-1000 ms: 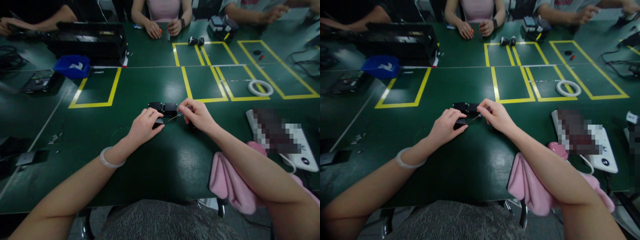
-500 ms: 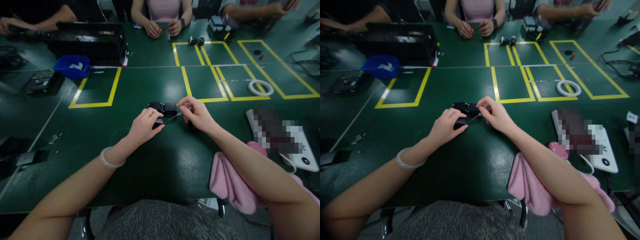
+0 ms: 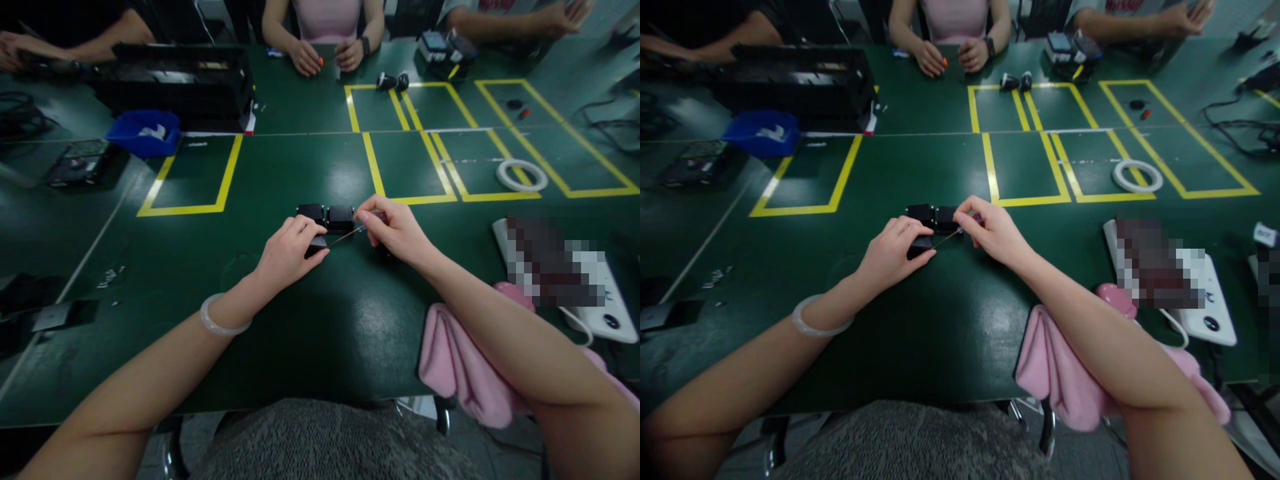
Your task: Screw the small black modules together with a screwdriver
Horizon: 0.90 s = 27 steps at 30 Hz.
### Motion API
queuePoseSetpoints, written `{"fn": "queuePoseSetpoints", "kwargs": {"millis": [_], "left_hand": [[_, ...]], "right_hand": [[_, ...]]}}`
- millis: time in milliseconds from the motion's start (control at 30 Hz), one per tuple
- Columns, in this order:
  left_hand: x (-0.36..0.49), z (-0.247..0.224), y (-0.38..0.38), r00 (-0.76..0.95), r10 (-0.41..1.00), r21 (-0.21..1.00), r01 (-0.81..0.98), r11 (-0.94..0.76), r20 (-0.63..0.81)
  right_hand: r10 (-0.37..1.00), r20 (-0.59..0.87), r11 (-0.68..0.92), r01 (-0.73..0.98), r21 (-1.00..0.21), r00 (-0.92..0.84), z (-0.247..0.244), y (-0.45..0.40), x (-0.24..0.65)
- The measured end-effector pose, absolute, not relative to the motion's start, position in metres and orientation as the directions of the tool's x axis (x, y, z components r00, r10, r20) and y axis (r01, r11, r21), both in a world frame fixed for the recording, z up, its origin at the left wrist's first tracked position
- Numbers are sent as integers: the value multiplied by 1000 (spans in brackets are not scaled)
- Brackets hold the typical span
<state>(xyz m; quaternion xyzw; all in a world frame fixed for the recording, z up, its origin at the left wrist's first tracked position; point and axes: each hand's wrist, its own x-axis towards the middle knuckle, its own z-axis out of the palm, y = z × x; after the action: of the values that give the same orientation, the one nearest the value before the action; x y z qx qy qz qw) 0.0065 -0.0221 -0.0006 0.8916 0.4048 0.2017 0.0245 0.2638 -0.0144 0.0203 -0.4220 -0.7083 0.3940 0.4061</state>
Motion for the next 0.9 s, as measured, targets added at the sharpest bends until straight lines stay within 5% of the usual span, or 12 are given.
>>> {"fn": "queuePoseSetpoints", "kwargs": {"millis": [900], "left_hand": [[6,0,-22,595,733,210,711,-671,330]], "right_hand": [[907,289,366,235,-900,-307,18,-14,263]]}}
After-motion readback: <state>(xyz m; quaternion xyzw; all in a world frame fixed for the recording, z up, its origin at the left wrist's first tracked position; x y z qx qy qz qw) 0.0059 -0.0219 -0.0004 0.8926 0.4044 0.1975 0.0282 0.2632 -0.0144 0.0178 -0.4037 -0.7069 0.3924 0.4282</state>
